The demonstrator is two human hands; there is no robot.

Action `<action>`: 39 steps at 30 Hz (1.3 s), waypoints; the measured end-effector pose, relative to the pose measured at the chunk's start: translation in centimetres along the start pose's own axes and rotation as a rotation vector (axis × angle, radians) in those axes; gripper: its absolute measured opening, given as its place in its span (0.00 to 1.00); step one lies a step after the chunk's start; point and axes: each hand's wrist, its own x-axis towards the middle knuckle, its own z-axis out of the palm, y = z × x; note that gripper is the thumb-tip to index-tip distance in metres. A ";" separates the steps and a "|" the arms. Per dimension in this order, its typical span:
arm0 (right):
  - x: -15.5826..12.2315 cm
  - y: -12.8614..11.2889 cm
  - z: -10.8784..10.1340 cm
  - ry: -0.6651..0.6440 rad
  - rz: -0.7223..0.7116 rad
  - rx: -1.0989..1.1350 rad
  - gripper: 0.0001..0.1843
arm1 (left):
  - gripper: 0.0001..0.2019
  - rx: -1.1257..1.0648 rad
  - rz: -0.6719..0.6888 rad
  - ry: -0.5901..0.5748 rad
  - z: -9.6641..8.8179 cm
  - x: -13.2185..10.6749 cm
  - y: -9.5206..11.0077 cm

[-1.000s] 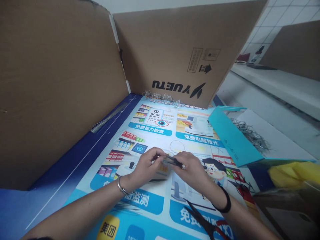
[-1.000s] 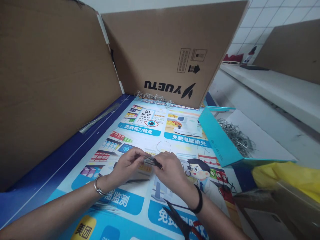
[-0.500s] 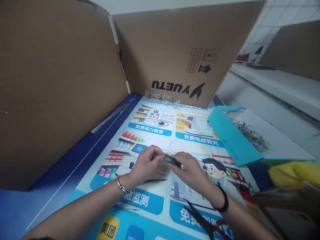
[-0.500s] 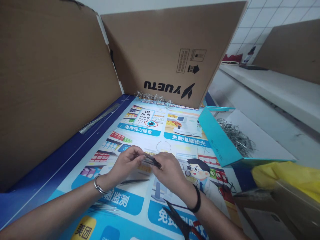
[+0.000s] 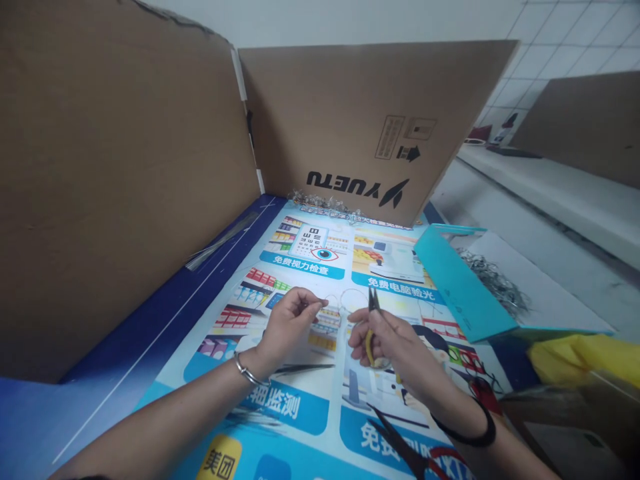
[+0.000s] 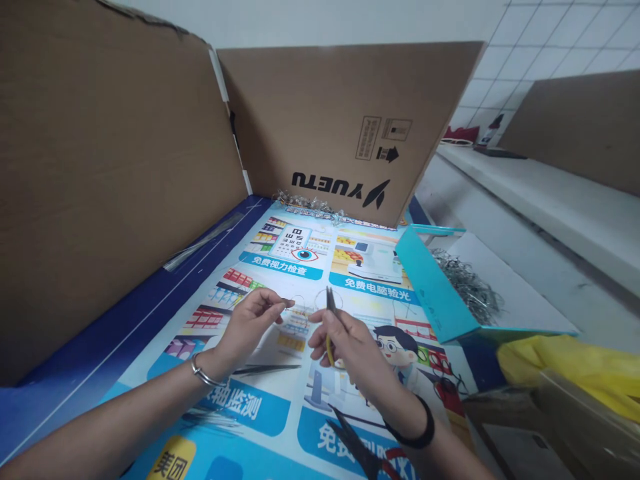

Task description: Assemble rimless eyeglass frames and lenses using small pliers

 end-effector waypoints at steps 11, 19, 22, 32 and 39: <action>-1.1 1.2 -0.7 0.342 -0.616 -1.408 0.16 | 0.06 -0.028 -0.063 -0.083 0.3 -0.7 0.1; -1.2 1.6 -0.9 0.381 -0.721 -1.668 0.14 | 0.08 -0.045 -0.167 -0.113 1.2 -1.4 0.7; -1.2 1.7 -0.9 0.373 -0.734 -1.678 0.14 | 0.08 -0.044 -0.160 -0.115 1.2 -1.6 0.5; -1.3 2.1 -0.8 0.371 -0.741 -1.714 0.13 | 0.06 -0.088 -0.186 -0.127 1.3 -1.6 0.6; -1.0 2.3 -0.8 0.418 -0.775 -1.715 0.13 | 0.08 -0.137 -0.238 -0.176 1.2 -1.6 0.5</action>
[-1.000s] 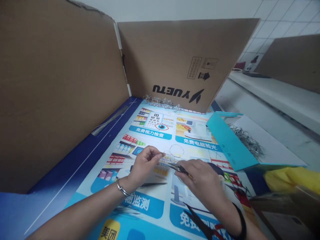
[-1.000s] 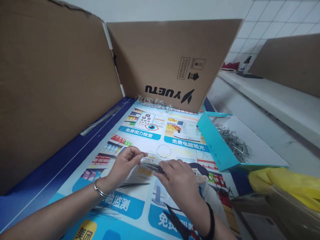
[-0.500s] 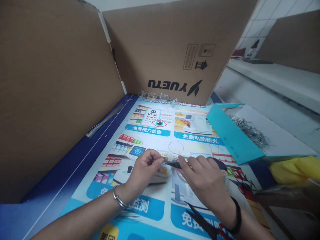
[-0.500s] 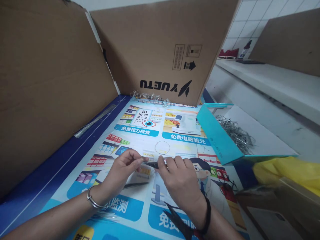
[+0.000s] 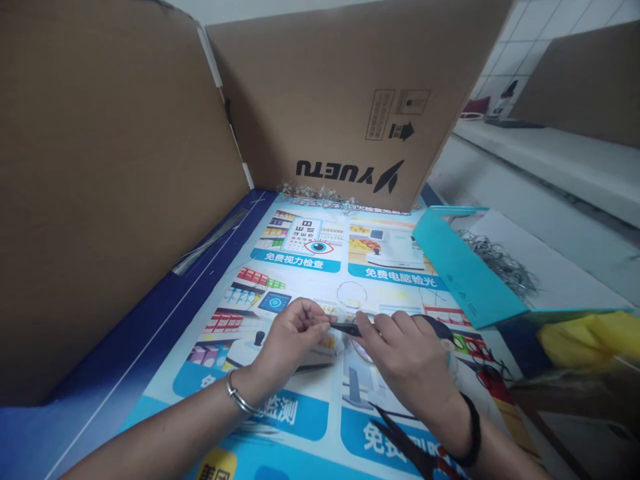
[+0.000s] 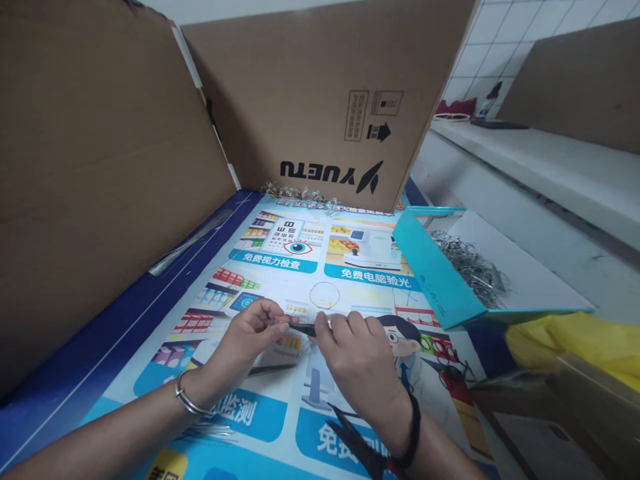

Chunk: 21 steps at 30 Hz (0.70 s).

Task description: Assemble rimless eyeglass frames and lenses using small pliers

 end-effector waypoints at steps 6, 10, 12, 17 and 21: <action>0.0 0.1 0.1 -0.029 0.005 -0.003 0.13 | 0.09 -0.030 0.000 0.010 0.1 0.2 -0.1; 0.0 0.1 0.3 -0.025 0.007 0.002 0.14 | 0.09 -0.047 0.001 0.003 0.2 0.1 0.0; 0.0 0.1 0.2 -0.020 0.005 0.008 0.13 | 0.10 -0.051 -0.001 0.008 0.2 0.1 0.0; 0.0 0.1 0.0 -0.030 0.010 0.014 0.12 | 0.10 -0.023 -0.004 0.028 0.1 0.1 -0.1; 0.1 0.1 -0.1 -0.033 0.010 0.014 0.12 | 0.09 0.021 0.004 0.034 0.0 0.1 -0.3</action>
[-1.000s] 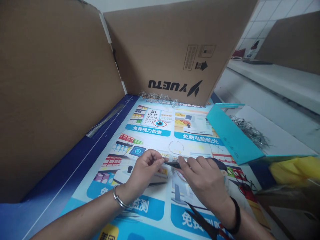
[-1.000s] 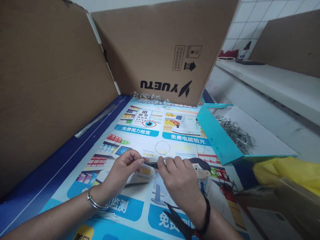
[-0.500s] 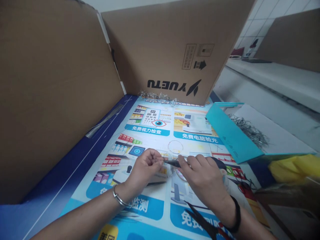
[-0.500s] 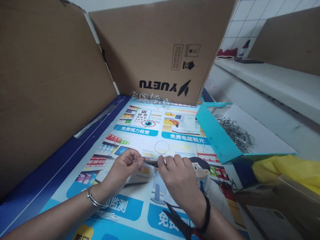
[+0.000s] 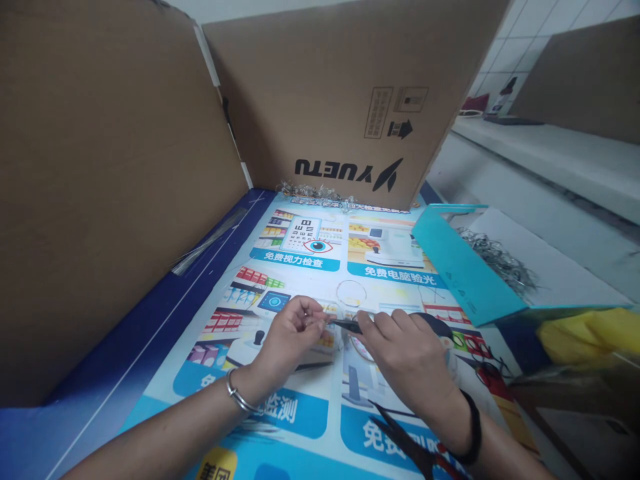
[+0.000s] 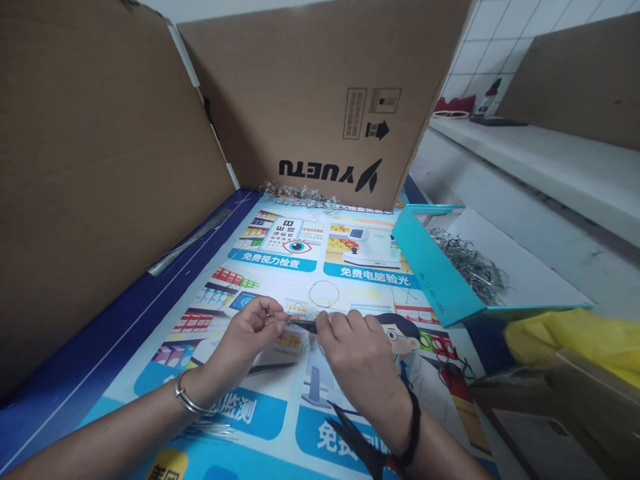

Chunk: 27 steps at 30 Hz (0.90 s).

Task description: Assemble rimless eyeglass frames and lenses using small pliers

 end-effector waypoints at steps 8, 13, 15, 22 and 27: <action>-0.1 -0.1 0.3 0.018 -0.022 -0.012 0.13 | 0.07 0.005 0.013 -0.024 -0.1 0.0 0.0; -0.1 -0.1 0.4 0.040 -0.039 -0.009 0.13 | 0.08 -0.044 -0.009 -0.020 0.1 0.0 0.1; -0.1 -0.2 0.5 0.034 -0.040 -0.008 0.14 | 0.09 -0.040 -0.014 -0.017 0.1 0.0 0.1; -0.1 -0.3 0.5 0.035 -0.045 -0.008 0.13 | 0.09 -0.029 -0.025 -0.012 0.0 0.0 0.1; -0.1 -0.4 0.5 -0.008 -0.023 0.016 0.12 | 0.09 -0.017 -0.024 -0.013 0.0 0.0 0.2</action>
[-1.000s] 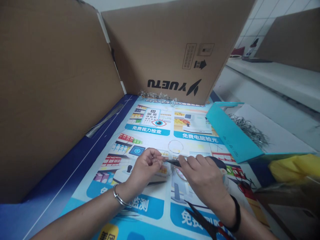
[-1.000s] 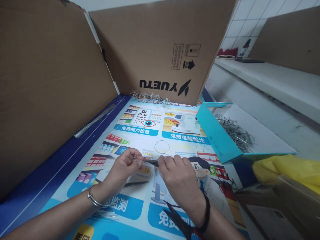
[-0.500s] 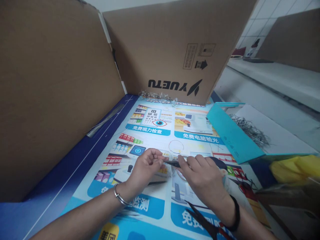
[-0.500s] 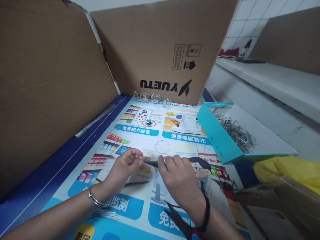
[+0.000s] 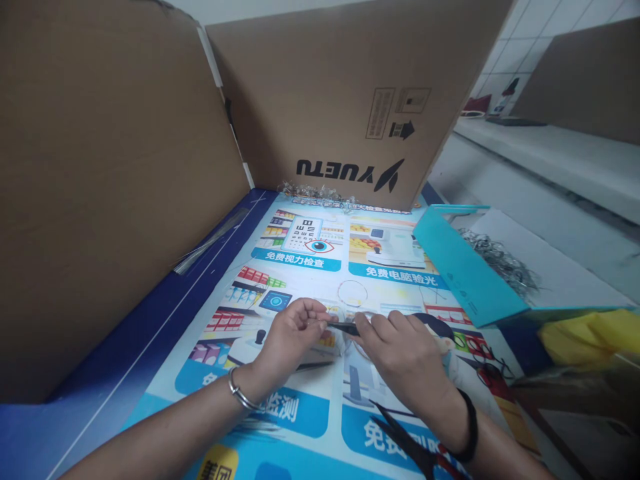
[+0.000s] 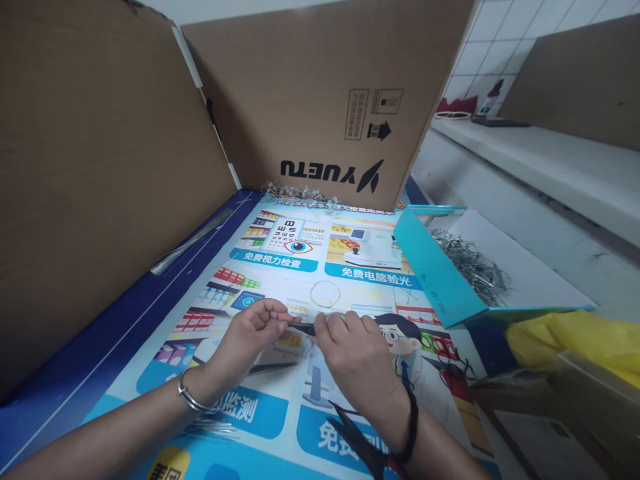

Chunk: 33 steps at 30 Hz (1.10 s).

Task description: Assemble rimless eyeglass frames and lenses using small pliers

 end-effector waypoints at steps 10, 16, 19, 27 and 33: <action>0.0 -0.4 0.0 -0.046 0.081 0.107 0.12 | 0.07 0.059 0.030 0.000 0.0 -0.1 0.3; 0.3 -0.5 0.2 -0.083 0.159 0.259 0.12 | 0.06 0.103 0.068 0.011 0.0 -0.1 0.0; 0.4 -0.3 0.1 -0.148 0.206 0.330 0.12 | 0.05 0.154 0.094 -0.004 -0.1 -0.2 -0.1; 0.5 0.6 0.0 -0.335 0.271 0.567 0.15 | 0.06 0.266 0.206 -0.045 -0.6 -0.4 -0.9; 0.5 0.4 -0.3 -0.235 0.254 0.435 0.08 | 0.04 0.213 0.190 -0.042 -0.5 0.0 -0.6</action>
